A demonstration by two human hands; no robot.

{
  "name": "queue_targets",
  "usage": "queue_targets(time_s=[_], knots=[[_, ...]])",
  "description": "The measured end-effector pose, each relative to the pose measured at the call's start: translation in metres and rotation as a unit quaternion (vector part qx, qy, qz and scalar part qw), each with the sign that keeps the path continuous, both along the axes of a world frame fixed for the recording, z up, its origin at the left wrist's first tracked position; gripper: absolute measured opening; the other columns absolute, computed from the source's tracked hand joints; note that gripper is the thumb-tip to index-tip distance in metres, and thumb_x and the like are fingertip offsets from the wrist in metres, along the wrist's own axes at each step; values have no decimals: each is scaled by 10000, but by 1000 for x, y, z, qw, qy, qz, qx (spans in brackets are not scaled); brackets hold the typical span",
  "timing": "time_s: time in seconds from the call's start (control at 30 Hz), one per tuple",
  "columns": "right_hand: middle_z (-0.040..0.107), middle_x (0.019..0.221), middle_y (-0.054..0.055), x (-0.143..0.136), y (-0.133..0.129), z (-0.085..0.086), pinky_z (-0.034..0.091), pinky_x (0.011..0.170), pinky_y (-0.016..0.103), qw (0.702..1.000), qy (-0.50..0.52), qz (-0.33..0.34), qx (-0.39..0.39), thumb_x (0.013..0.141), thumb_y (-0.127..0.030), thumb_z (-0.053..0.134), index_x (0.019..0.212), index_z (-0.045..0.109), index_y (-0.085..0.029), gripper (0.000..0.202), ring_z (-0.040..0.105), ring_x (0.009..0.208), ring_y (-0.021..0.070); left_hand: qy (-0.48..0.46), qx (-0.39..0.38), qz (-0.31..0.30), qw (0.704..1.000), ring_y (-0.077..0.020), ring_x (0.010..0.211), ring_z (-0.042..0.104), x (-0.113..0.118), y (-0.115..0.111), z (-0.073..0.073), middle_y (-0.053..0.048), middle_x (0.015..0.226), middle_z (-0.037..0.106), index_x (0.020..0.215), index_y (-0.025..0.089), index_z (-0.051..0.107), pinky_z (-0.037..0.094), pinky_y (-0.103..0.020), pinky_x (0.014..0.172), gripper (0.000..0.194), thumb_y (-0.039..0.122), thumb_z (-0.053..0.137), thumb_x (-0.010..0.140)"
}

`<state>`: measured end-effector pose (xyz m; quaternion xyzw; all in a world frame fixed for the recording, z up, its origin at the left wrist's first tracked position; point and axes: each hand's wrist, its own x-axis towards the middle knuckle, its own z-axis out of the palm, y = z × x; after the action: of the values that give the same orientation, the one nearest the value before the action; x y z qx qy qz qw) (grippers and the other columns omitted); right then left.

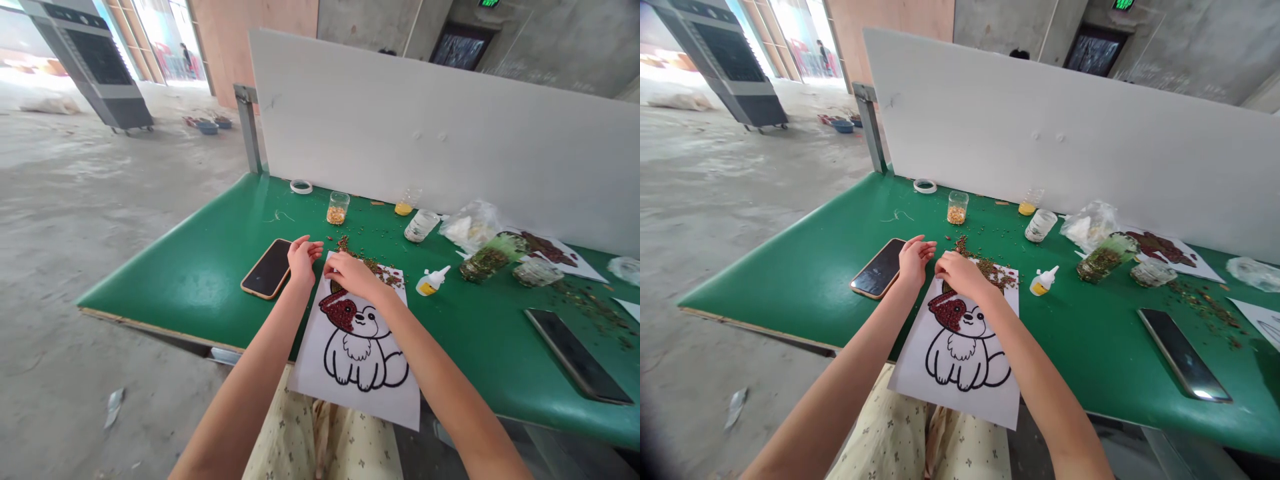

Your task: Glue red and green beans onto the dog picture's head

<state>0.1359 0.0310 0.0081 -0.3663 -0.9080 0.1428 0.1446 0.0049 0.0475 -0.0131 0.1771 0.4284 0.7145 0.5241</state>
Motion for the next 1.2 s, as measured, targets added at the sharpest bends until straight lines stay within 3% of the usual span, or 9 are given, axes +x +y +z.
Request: queue_targets(time_s=[0.1,0.2,0.63,1.2], knots=[[613,838,18,4,-18,7,402,783,280,997,33,66,-39,852,-127,558,767,617,-187,120,515,859,153,2,5,0,1000,-103,547,574,0,0,0,-45,644,656,888,141,500,419,-233,570,248,97,507,644],[616,806,10,8,-33,10,403,768,274,995,31,85,-52,853,-115,549,745,623,-192,152,511,840,151,9,2,0,1000,-103,549,568,0,1,-1,-47,651,652,893,143,496,417,-235,575,260,104,509,636],[640,804,13,18,-32,0,387,740,266,995,18,77,-55,832,-128,598,747,690,-201,146,521,855,159,4,0,5,1000,-100,519,564,1,0,0,-50,631,658,880,135,499,414,-226,558,263,85,513,623],[577,848,57,7,-43,2,403,760,297,998,-36,32,-41,870,-161,546,791,578,-157,86,497,872,182,-1,-9,0,1000,-96,508,570,1,2,1,-48,612,657,885,126,504,416,-212,545,245,62,485,650]])
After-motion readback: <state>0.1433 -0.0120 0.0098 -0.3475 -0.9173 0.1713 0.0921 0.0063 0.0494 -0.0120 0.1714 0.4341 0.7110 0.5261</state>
